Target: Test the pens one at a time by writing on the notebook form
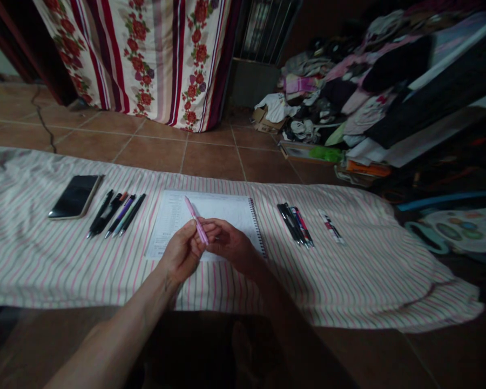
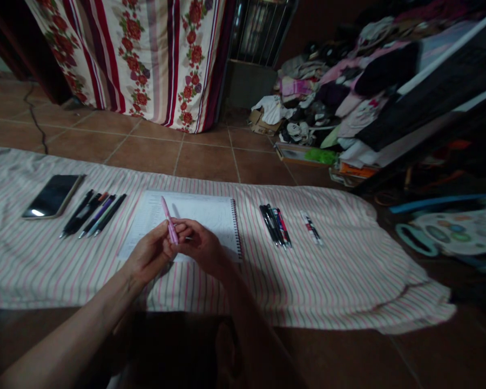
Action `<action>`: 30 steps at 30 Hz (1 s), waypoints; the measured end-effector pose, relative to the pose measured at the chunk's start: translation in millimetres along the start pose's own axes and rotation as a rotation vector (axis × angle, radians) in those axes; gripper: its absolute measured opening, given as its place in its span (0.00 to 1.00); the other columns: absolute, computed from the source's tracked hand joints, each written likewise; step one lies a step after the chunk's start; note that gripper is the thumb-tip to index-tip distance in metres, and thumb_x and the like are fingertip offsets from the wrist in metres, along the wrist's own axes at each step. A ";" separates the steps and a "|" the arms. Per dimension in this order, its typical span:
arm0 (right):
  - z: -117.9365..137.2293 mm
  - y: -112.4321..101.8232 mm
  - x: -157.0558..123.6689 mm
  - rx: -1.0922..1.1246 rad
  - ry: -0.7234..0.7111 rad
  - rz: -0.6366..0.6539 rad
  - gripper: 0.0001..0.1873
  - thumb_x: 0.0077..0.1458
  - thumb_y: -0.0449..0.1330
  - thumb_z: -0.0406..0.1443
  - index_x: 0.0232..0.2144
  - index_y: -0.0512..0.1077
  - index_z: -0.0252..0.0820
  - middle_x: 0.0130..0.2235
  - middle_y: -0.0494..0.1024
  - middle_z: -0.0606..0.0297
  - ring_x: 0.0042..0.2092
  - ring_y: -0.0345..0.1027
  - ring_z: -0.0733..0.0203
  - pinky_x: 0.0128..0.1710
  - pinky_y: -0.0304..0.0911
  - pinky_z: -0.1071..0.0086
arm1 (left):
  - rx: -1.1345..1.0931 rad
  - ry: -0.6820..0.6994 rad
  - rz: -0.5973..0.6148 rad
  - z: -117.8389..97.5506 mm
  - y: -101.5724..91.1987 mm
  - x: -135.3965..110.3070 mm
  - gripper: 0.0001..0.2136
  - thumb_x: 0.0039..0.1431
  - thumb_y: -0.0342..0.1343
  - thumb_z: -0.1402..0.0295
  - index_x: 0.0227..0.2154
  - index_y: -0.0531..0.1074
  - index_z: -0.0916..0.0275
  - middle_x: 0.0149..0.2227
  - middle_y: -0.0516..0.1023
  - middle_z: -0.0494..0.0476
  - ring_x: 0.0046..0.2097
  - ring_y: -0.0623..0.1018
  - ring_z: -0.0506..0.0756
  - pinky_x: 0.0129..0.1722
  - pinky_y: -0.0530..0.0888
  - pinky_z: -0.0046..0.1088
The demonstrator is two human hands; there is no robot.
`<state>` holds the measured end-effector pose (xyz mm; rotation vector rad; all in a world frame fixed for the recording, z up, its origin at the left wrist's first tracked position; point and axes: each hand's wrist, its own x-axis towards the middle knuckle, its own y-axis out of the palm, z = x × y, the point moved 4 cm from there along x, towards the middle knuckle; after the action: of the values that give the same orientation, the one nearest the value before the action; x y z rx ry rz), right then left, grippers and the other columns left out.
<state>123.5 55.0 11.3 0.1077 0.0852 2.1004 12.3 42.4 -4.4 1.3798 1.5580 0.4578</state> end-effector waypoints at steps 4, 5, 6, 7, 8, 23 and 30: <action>-0.1 0.8 0.7 -0.006 -0.021 0.019 0.26 0.45 0.66 0.37 0.48 0.68 0.46 0.43 0.74 0.64 0.44 0.70 0.60 0.49 0.64 0.63 | -0.034 -0.064 -0.029 0.5 1.2 -1.2 0.11 0.64 0.42 0.75 0.34 0.70 0.71 0.29 0.79 0.62 0.28 0.79 0.51 0.29 0.78 0.22; -0.5 0.7 0.9 -0.012 -0.020 0.018 0.26 0.45 0.66 0.38 0.48 0.67 0.46 0.43 0.74 0.64 0.44 0.70 0.60 0.49 0.64 0.63 | -0.044 -0.075 -0.038 0.3 1.6 -1.5 0.11 0.64 0.42 0.74 0.34 0.70 0.71 0.28 0.79 0.62 0.28 0.79 0.51 0.28 0.77 0.22; -1.0 0.4 0.9 -0.017 -0.019 0.015 0.26 0.45 0.66 0.38 0.49 0.67 0.46 0.43 0.74 0.64 0.44 0.70 0.60 0.48 0.64 0.63 | -0.055 -0.082 -0.044 0.0 2.1 -1.8 0.11 0.64 0.42 0.74 0.35 0.70 0.71 0.28 0.79 0.61 0.28 0.79 0.51 0.28 0.77 0.22; -1.4 0.1 1.0 -0.021 -0.021 0.011 0.27 0.45 0.66 0.38 0.49 0.67 0.46 0.44 0.74 0.64 0.45 0.70 0.60 0.49 0.64 0.64 | -0.063 -0.088 -0.048 -0.2 2.4 -2.0 0.11 0.64 0.42 0.74 0.36 0.70 0.70 0.28 0.79 0.61 0.29 0.79 0.51 0.28 0.77 0.22; -1.6 0.0 0.9 -0.022 -0.021 0.011 0.27 0.45 0.66 0.38 0.49 0.67 0.46 0.45 0.74 0.63 0.45 0.70 0.60 0.49 0.64 0.64 | -0.069 -0.092 -0.052 -0.5 2.7 -2.2 0.11 0.64 0.42 0.74 0.36 0.69 0.70 0.28 0.79 0.61 0.29 0.79 0.52 0.28 0.78 0.23; 0.9 0.0 1.6 0.019 -0.034 0.039 0.24 0.48 0.64 0.37 0.48 0.67 0.45 0.45 0.73 0.63 0.46 0.69 0.61 0.49 0.64 0.64 | -0.059 -0.080 -0.030 -0.8 2.8 -1.0 0.11 0.63 0.41 0.75 0.35 0.69 0.71 0.30 0.79 0.65 0.33 0.80 0.54 0.29 0.77 0.24; -0.9 0.3 0.7 0.009 -0.083 -0.056 0.18 0.47 0.64 0.37 0.43 0.70 0.46 0.43 0.74 0.65 0.44 0.69 0.62 0.47 0.64 0.66 | -0.037 -0.009 0.010 -1.1 4.5 -6.6 0.11 0.63 0.41 0.77 0.32 0.69 0.70 0.31 0.79 0.66 0.34 0.80 0.54 0.32 0.77 0.25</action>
<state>122.8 55.4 10.5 0.1958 0.0474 2.0368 13.1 38.0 2.4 1.3606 1.5283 0.4837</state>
